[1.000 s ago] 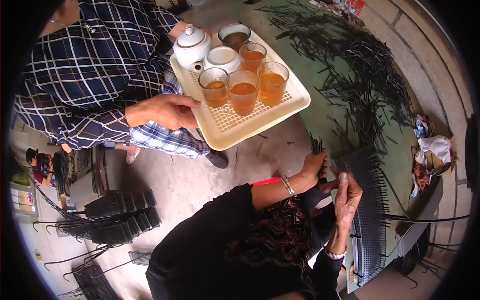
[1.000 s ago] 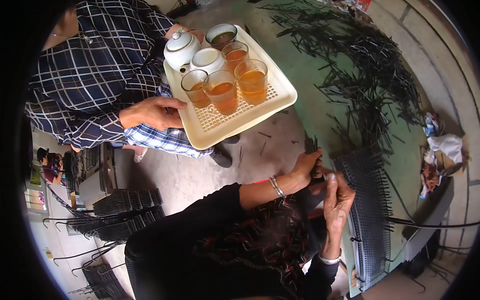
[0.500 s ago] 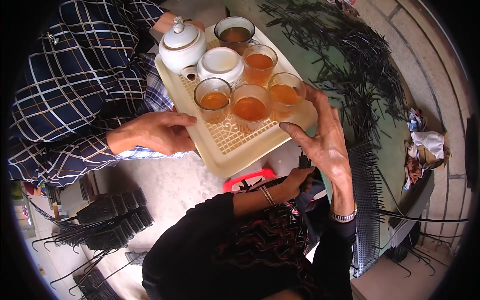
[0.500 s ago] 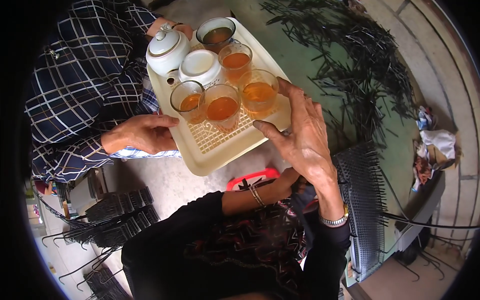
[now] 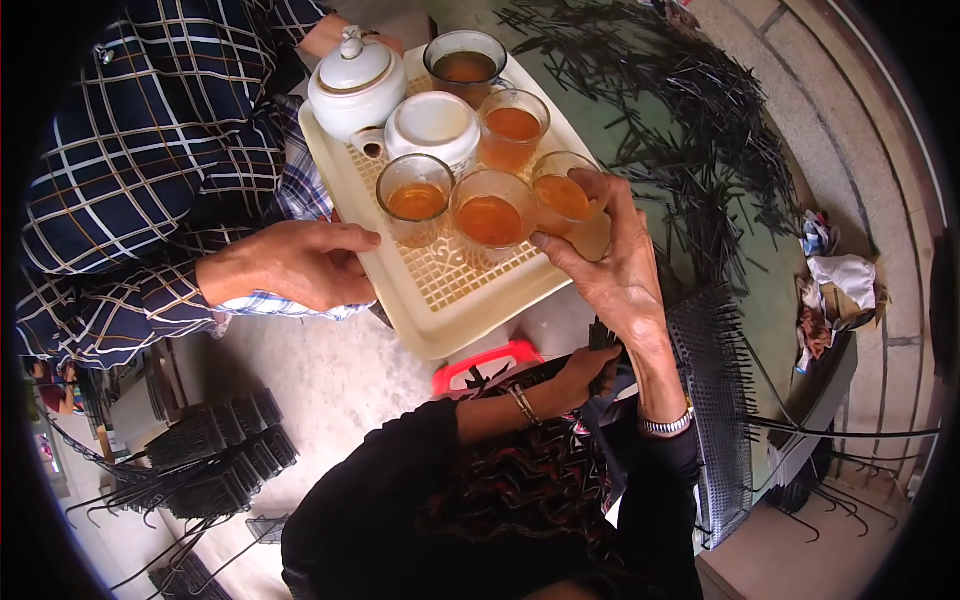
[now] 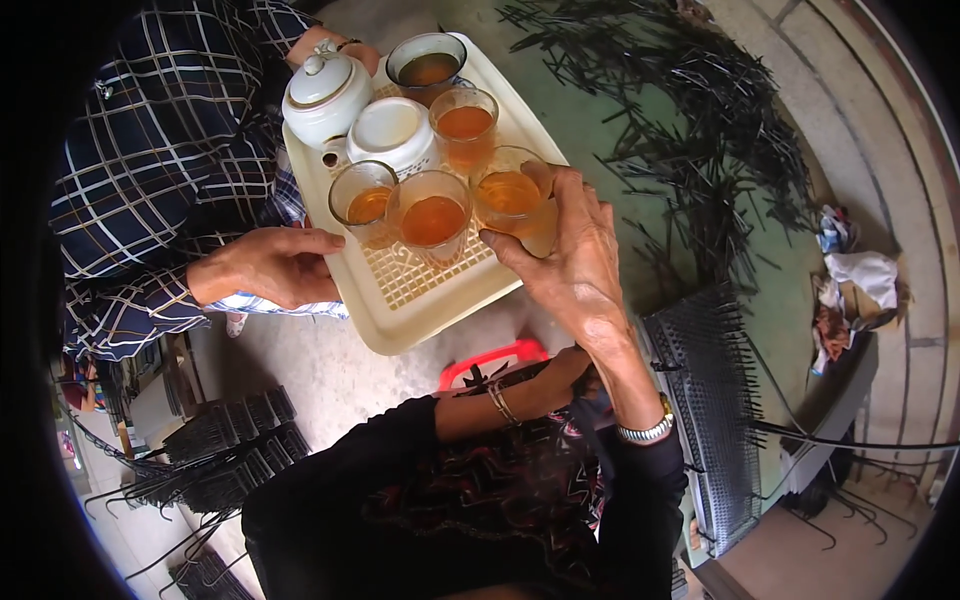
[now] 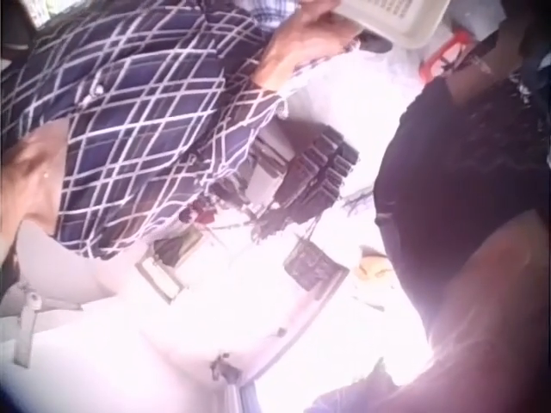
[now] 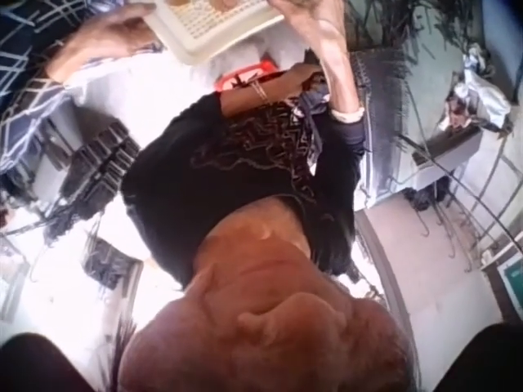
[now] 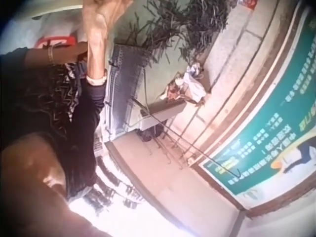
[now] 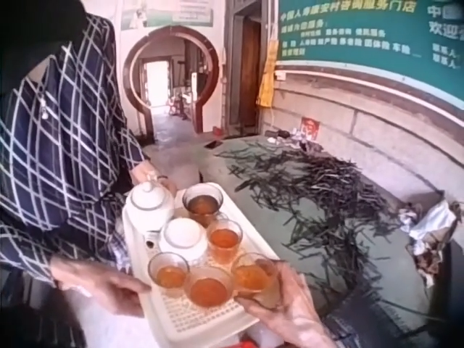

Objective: Inserting thin metal rods into a rectangular perforated grid.

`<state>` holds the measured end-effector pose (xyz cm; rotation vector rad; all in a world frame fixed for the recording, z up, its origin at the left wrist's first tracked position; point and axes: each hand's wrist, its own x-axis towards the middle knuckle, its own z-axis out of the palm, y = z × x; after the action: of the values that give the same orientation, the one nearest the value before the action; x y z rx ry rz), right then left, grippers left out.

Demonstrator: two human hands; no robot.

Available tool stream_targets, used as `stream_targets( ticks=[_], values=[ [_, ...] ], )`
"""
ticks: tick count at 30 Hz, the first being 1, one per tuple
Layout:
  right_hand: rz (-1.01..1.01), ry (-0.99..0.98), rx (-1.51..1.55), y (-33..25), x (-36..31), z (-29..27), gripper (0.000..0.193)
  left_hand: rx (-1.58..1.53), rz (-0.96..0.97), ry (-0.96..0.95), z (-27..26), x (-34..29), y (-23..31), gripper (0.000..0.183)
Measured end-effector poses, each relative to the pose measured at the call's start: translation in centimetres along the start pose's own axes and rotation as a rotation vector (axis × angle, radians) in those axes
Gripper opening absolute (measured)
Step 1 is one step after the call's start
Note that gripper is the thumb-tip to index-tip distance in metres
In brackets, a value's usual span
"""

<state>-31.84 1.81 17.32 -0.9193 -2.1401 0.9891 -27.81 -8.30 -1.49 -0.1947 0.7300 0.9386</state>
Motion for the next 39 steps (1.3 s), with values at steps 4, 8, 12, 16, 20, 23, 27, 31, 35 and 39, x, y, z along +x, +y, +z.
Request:
stream_targets(
  ticks=[4, 8, 12, 16, 20, 23, 27, 31, 35, 39],
  values=[
    [0.004, 0.090, -0.067, -0.9, -1.0, -0.1, 0.053, 0.059, 0.073, -0.051, -0.3, -1.1, 0.0, 0.027],
    [0.061, 0.182, 0.180, -1.2, -2.0, -1.0, 0.054, 0.075, 0.053, -0.091, 0.2, -1.6, -0.2, 0.026],
    [0.004, 0.282, 0.121, -2.4, -3.7, -3.7, 0.054, 0.127, 0.102, -0.038, 1.7, -2.9, -0.7, 0.027],
    [0.058, 0.377, 0.125, -2.6, -6.4, -7.0, 0.053, 0.228, 0.102, 0.022, 3.2, -2.8, -1.5, 0.026],
    [0.151, 0.468, 0.072, -0.9, -10.7, -10.5, 0.053, 0.283, 0.086, -0.052, 3.5, -1.6, -2.9, 0.029],
    [0.241, 0.558, 0.062, 1.7, -15.1, -12.7, 0.054, 0.347, 0.039, -0.114, 5.1, -1.2, -3.8, 0.028],
    [0.382, 0.628, -0.092, 3.9, -20.8, -14.2, 0.055, 0.449, 0.007, -0.165, 5.8, -1.5, -4.1, 0.028],
    [0.526, 0.766, -0.113, 6.2, -26.6, -15.7, 0.056, 0.544, -0.119, -0.238, 8.0, -0.7, -5.6, 0.026],
    [0.606, 0.888, -0.218, 8.4, -31.5, -17.2, 0.056, 0.599, -0.253, -0.320, 10.0, 0.4, -6.9, 0.024],
    [0.618, 0.972, -0.311, 7.8, -34.3, -19.4, 0.059, 0.690, -0.291, -0.317, 11.4, 1.5, -8.7, 0.026]
  ],
)
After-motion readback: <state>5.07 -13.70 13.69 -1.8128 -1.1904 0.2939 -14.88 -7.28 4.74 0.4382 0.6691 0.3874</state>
